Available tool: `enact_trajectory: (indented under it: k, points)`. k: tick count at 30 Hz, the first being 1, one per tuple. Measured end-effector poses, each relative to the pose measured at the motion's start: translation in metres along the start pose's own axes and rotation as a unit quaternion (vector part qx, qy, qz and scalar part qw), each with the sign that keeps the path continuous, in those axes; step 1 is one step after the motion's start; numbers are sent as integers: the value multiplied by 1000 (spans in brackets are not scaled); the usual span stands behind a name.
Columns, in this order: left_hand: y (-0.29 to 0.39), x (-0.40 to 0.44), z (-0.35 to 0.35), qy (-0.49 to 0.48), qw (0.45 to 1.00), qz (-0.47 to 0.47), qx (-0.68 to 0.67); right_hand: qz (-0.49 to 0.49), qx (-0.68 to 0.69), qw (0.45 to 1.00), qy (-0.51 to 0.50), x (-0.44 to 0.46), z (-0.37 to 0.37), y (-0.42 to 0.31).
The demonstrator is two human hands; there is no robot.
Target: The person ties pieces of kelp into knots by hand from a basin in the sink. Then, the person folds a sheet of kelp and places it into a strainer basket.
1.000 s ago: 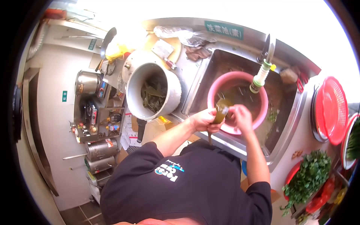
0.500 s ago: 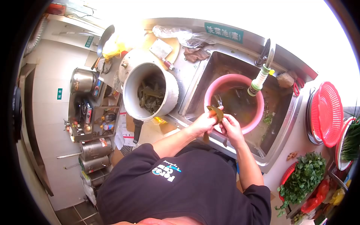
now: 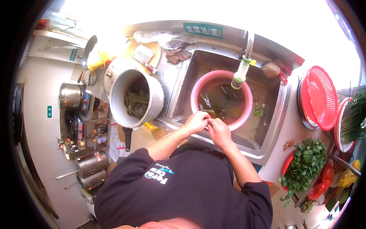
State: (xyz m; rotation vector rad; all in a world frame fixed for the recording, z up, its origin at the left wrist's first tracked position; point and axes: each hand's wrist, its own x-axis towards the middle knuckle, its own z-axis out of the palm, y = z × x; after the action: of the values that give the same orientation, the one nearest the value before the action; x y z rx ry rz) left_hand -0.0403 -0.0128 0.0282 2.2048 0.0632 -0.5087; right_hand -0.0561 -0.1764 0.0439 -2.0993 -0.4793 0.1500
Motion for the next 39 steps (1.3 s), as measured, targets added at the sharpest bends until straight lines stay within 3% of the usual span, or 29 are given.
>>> enact_trajectory:
  k: [1, 6, 8, 10, 12, 17, 19, 22, 24, 26, 27, 30, 32, 34, 35, 36, 38, 39]
  points:
    - [2, -2, -3, -8, 1000, 29, 2, 47, 28, 999, -8, -1, -2, 3]
    - [4, -8, 3, -17, 991, 57, -116, 96, 96, 989, -53, -5, 3, 31]
    - [12, -12, -2, -35, 989, 37, -136, 227, 204, 945, -116, -3, -3, 28]
    - [17, -14, -9, -52, 993, 63, -87, 245, 252, 932, -93, -4, -3, 32]
    - [17, -16, -10, -102, 989, 42, -103, 374, 412, 820, -134, -5, -10, 35]
    - [13, -14, -8, -170, 971, 61, -158, 407, 529, 738, -98, -17, -5, 44]
    - [19, -14, -8, -114, 988, -7, -100, 432, 533, 722, -87, -15, -14, 33]
    - [14, -13, -4, -96, 983, -3, -155, 429, 584, 689, -27, -16, -18, 41]
    - [20, -15, -4, -98, 982, 13, -163, 440, 558, 704, -25, -18, -24, 45]
    - [38, -20, -11, -154, 964, -23, -217, 379, 607, 693, -89, -16, -29, 35]
    - [40, -18, -8, -162, 958, 19, -237, 335, 637, 685, -113, -16, -26, 40]
    - [51, -22, -12, -158, 949, -45, -268, 295, 633, 710, -91, -14, -18, 48]
    - [24, -17, 1, -165, 937, -49, -303, 312, 633, 706, -55, -14, -11, 45]
    - [30, -16, 5, -51, 918, -30, -393, 237, 687, 687, 22, -13, -2, 43]
    - [33, -16, 4, -48, 903, -67, -423, 249, 639, 727, 37, -16, 0, 42]
    - [34, -14, 5, -51, 902, -66, -423, 249, 638, 727, 40, -17, -1, 36]
    - [35, -10, 6, -25, 917, -142, -372, 195, 537, 819, 43, -20, -4, 26]
    - [33, -7, 5, -50, 914, -164, -369, 174, 517, 838, 26, -16, -16, 8]
